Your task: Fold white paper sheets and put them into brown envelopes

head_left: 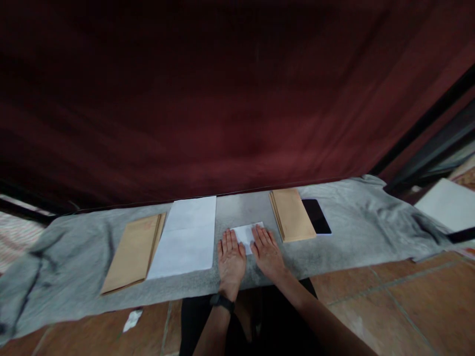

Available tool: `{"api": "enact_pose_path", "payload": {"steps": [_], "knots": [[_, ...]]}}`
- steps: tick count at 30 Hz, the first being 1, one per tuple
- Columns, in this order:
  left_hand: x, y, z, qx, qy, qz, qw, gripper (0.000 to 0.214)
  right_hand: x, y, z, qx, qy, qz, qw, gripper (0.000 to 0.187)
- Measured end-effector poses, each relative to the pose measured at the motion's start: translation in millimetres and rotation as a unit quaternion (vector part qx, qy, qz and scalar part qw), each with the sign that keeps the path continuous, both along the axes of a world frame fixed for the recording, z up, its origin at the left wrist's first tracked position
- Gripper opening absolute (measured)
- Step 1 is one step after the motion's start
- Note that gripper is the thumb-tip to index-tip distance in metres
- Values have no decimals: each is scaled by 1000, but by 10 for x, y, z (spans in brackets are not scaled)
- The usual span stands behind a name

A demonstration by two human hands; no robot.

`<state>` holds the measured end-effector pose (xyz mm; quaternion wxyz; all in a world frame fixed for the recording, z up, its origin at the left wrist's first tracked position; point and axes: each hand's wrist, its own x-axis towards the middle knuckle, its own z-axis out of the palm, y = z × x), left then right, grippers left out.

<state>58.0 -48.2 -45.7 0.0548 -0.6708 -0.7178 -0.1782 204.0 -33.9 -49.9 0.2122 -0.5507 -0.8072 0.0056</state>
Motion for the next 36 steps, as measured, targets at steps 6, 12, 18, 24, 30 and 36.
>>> {"api": "enact_pose_path", "payload": {"steps": [6,12,18,24,30,36], "knots": [[-6,-13,27,-6,6,-14,1000,57,-12,-256,32,4,-10,43,999,48],[-13,-44,58,13,-18,-1,1000,56,98,-334,-52,32,-11,-19,999,59],[-96,-179,79,27,-65,-12,997,52,161,-381,-109,43,-15,-36,998,65],[-74,-254,54,34,-156,19,987,49,143,-386,-82,40,-18,-43,998,63],[-97,-157,25,29,-304,75,949,51,153,-381,-38,34,-16,-38,999,61],[-204,-85,35,31,-453,122,883,51,149,-385,-29,41,-12,-41,998,60]]}}
